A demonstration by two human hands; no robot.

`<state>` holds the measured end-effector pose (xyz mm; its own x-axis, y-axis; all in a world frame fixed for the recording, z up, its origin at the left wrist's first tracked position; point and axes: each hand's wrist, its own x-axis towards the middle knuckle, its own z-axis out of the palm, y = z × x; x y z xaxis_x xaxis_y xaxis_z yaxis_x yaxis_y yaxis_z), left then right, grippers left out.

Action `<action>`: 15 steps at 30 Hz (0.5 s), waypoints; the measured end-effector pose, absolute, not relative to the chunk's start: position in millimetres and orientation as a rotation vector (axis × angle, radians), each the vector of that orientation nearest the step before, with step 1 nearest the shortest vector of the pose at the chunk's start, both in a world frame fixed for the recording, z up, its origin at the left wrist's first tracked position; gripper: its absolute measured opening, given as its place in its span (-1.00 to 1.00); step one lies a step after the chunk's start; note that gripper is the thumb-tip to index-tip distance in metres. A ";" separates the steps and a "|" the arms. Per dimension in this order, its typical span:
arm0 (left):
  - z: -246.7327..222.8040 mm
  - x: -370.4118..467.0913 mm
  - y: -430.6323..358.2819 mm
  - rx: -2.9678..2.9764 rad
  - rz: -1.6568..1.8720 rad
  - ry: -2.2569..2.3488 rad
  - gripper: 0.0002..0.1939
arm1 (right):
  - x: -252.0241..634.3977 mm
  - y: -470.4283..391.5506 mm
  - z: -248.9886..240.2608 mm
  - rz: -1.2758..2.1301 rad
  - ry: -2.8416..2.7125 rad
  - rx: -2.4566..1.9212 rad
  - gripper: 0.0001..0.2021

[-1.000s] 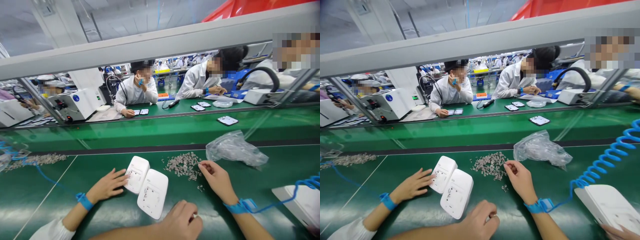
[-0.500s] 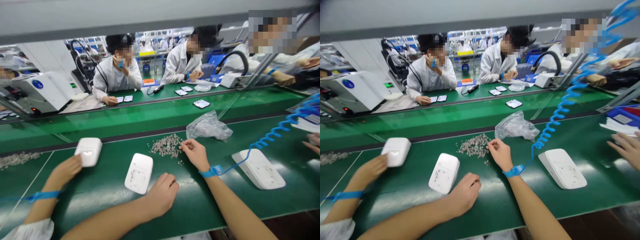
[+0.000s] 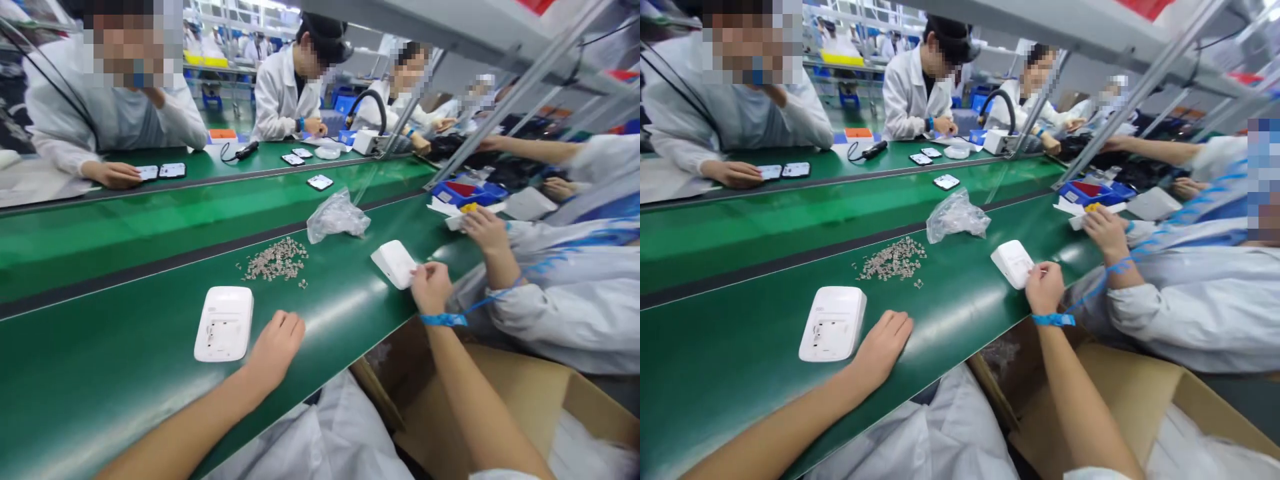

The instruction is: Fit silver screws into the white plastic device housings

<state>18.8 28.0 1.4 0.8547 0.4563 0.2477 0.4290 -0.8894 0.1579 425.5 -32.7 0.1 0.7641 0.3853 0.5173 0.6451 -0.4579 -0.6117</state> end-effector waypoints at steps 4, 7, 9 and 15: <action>-2.0 19.4 31.2 2.929 0.512 0.691 -0.67 | 381.0 -31.4 -5.6 -0.239 -0.889 -2.082 -0.68; -3.7 19.5 31.9 2.947 0.539 0.731 -0.63 | 335.5 -24.3 6.9 0.129 -1.042 -1.893 -0.66; -4.2 19.4 31.8 2.959 0.541 0.732 -0.61 | 312.1 -20.1 17.3 0.228 -1.184 -1.790 -0.67; 2.4 40.4 33.0 2.912 0.485 0.689 -0.58 | 297.0 -21.6 40.8 0.498 -1.173 -1.658 -0.67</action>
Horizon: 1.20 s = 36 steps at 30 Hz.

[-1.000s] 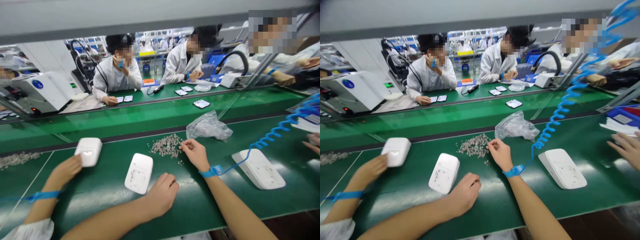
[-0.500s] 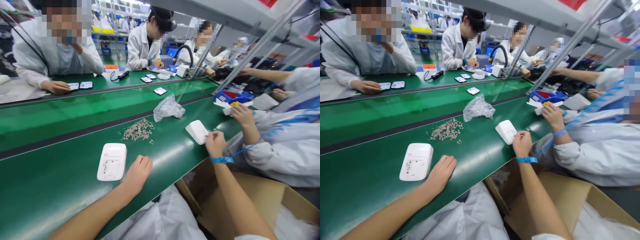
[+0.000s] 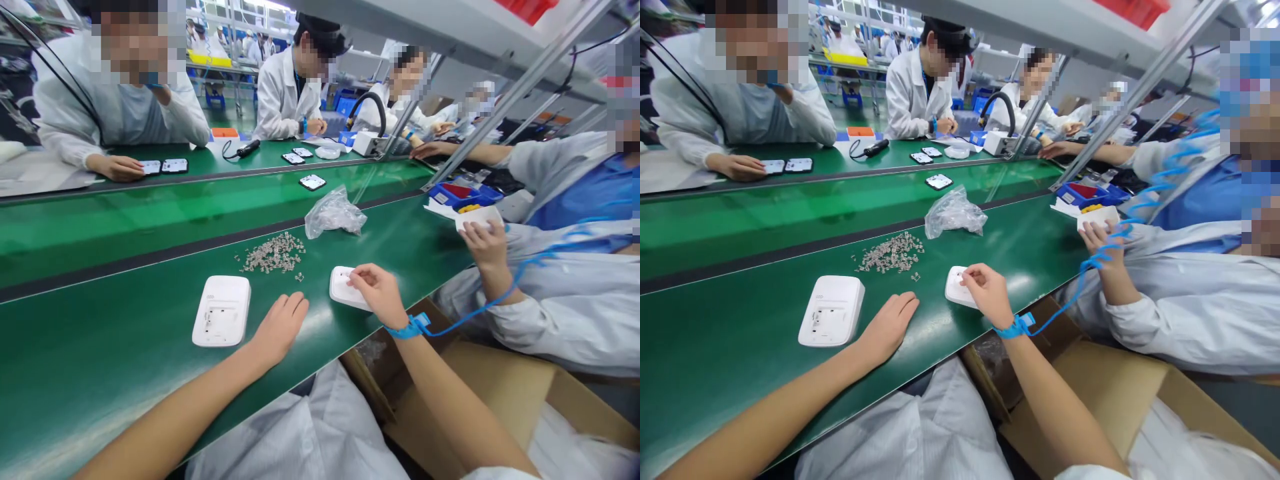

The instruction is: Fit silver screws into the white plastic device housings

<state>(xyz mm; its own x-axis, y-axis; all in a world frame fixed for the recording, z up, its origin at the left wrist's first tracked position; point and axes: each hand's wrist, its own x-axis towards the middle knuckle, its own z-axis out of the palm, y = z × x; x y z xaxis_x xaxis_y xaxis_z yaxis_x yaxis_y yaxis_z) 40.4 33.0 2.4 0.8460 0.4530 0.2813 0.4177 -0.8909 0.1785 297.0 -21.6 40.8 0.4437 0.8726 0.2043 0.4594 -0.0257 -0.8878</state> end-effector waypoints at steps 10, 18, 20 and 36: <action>14.4 122.1 51.0 2.883 0.436 0.570 -0.57 | 339.7 -0.6 59.4 0.071 -1.814 -1.889 -0.94; -0.2 114.7 49.9 2.944 0.454 0.484 -0.49 | 341.4 -1.8 48.0 0.093 -1.992 -1.968 -0.90; 0.5 114.7 49.0 2.952 0.451 0.487 -0.52 | 340.9 -3.8 48.5 0.120 -2.022 -1.964 -0.90; 11.3 109.0 50.7 2.821 0.418 0.286 -0.72 | 324.5 -9.0 55.1 0.140 -2.182 -1.965 -0.88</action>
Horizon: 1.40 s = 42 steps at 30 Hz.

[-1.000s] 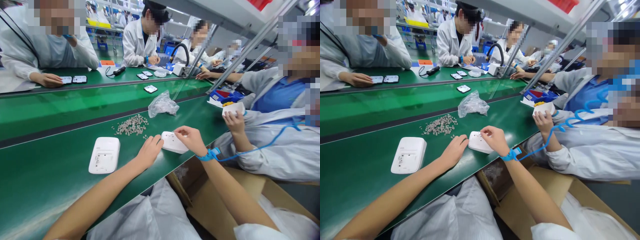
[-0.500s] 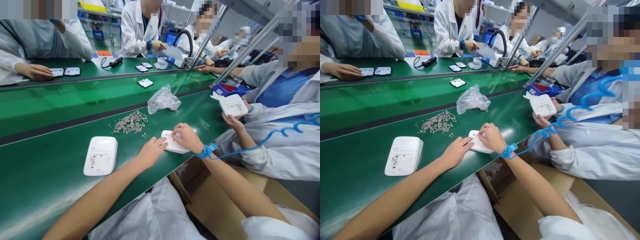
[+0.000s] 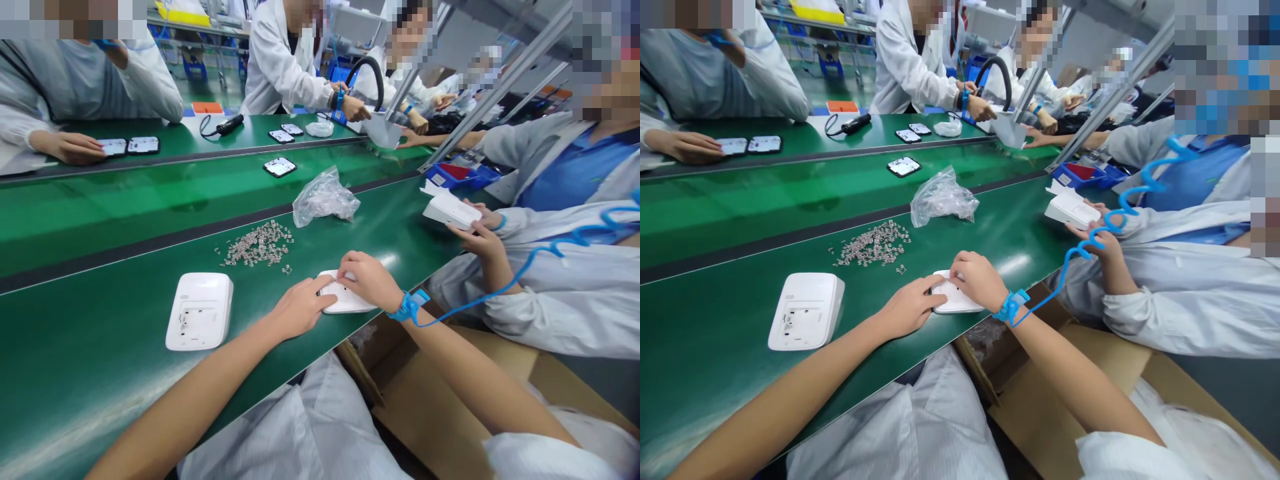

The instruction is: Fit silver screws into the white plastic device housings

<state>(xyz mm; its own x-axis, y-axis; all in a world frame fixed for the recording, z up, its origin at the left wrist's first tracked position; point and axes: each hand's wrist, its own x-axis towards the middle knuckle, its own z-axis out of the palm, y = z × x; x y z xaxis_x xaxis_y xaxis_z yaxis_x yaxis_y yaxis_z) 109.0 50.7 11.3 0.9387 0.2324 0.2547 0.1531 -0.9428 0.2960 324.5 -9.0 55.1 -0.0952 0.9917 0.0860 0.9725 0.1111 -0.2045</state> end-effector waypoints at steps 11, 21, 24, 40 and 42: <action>7.9 109.6 47.9 2.951 0.403 0.277 -0.75 | 318.3 -52.9 50.5 0.002 -2.250 -1.582 -0.87; 11.0 109.8 45.4 2.995 0.410 0.248 -0.70 | 314.8 -62.3 39.5 -0.085 -2.195 -1.553 -0.76; 10.0 110.3 45.4 3.002 0.426 0.233 -0.69 | 315.5 -62.8 37.2 -0.101 -2.198 -1.529 -0.76; 8.1 111.6 41.4 3.009 0.469 0.212 -0.72 | 315.4 -62.6 41.2 -0.152 -2.350 -1.508 -0.71; 7.5 111.7 40.5 2.997 0.472 0.218 -0.73 | 314.3 -61.6 42.4 -0.128 -2.353 -1.514 -0.70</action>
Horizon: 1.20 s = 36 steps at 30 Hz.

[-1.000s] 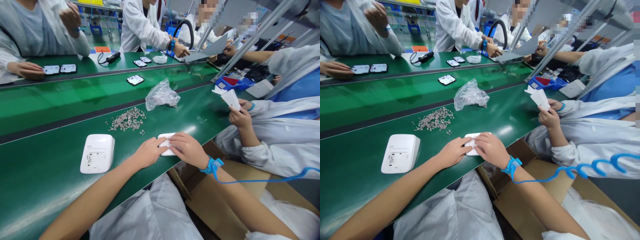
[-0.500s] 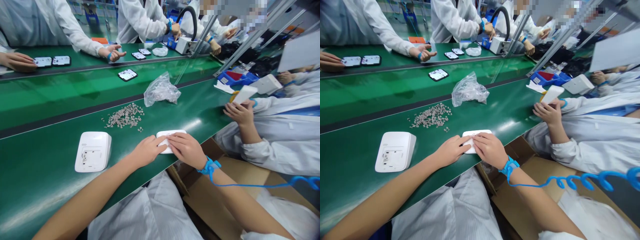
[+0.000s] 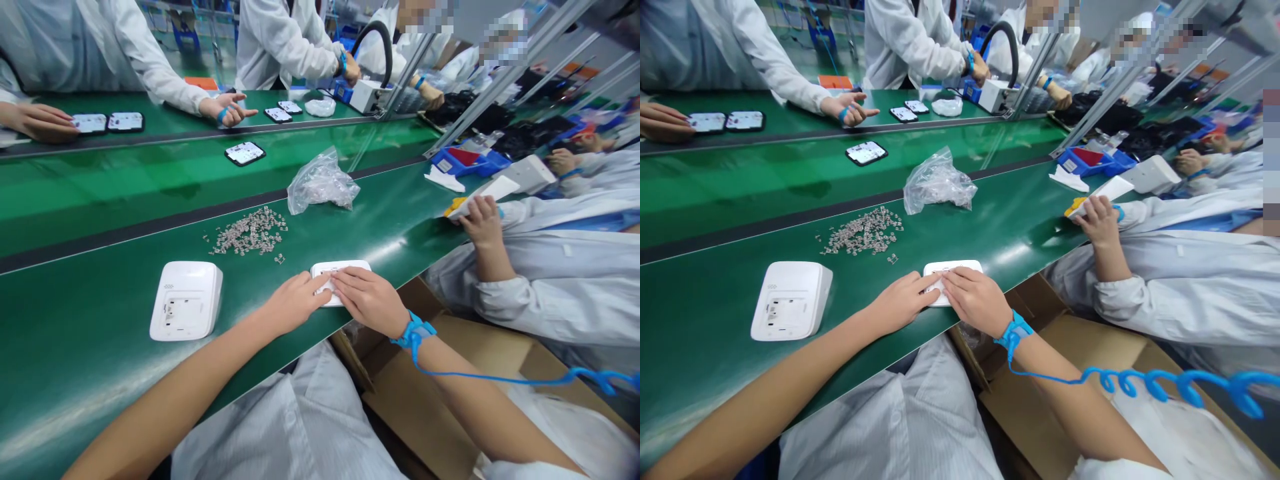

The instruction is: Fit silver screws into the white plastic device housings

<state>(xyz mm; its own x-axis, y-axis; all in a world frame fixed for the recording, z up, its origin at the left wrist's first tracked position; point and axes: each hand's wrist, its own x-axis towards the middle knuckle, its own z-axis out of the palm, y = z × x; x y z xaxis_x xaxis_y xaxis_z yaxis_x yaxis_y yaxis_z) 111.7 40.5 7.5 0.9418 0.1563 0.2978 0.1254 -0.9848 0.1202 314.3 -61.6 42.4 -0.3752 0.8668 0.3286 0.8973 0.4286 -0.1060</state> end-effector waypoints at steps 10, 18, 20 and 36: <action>8.8 110.0 38.0 3.049 0.481 0.238 -0.71 | 317.0 -53.8 40.6 -0.078 -2.177 -1.491 -0.76; 9.6 110.4 35.8 3.002 0.436 0.282 -0.75 | 323.8 -23.5 41.9 -0.005 -2.092 -1.699 -0.88; 6.7 109.3 35.9 3.028 0.453 0.269 -0.75 | 324.3 -21.1 44.2 0.018 -2.116 -1.697 -0.89; 0.0 108.5 30.5 3.055 0.395 0.331 -0.70 | 317.5 -20.0 48.7 -0.144 -2.343 -1.806 -0.85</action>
